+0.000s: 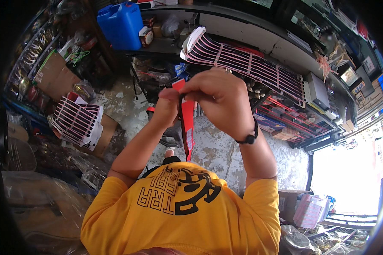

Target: The person assembles lanyards by peeling backing from adhesive labels and attaching them to red and black straps. They handle multiple lanyards, aligning and pressing labels onto the straps, then inspect the finished items.

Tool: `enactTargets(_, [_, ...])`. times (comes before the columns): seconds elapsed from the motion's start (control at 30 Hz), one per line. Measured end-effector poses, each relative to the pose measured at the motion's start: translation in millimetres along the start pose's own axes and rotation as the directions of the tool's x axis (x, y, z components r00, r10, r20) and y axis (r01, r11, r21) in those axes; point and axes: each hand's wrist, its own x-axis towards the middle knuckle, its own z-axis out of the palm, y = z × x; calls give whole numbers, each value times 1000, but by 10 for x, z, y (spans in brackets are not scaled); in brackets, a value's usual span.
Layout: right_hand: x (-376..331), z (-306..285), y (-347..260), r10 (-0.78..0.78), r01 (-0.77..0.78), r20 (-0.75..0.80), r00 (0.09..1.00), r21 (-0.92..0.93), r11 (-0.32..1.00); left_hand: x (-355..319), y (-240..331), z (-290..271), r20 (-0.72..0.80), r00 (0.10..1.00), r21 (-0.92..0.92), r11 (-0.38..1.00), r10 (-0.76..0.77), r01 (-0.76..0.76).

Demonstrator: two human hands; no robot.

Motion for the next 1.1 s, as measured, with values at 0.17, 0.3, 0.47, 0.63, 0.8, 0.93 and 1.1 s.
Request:
enactTargets(0.17, [6,30,86,68,-68,6,998,30,997,-58,90,39,170,985,-141,990,-3,27])
enactTargets(0.3, [12,41,92,96,-96,5,995,54,994,-68,198,54,179,983,-48,998,-27,36])
enactTargets(0.47, [-14,2,55,104,-105,31,994,56,993,-106,297,90,75,996,250,968,-50,30])
enactTargets(0.63, [-43,32,55,44,-44,-36,998,22,999,-134,334,136,58,989,226,966,-140,123])
enactTargets(0.8, [-80,66,61,-19,16,-81,997,-40,999,-134,330,149,69,991,200,975,-117,102])
enactTargets(0.93, [-85,71,72,-64,57,-89,994,-80,995,-121,312,158,80,994,217,974,-79,60])
enactTargets(1.1, [-74,73,88,-87,74,-97,991,-130,989,-126,303,169,137,990,219,976,-43,13])
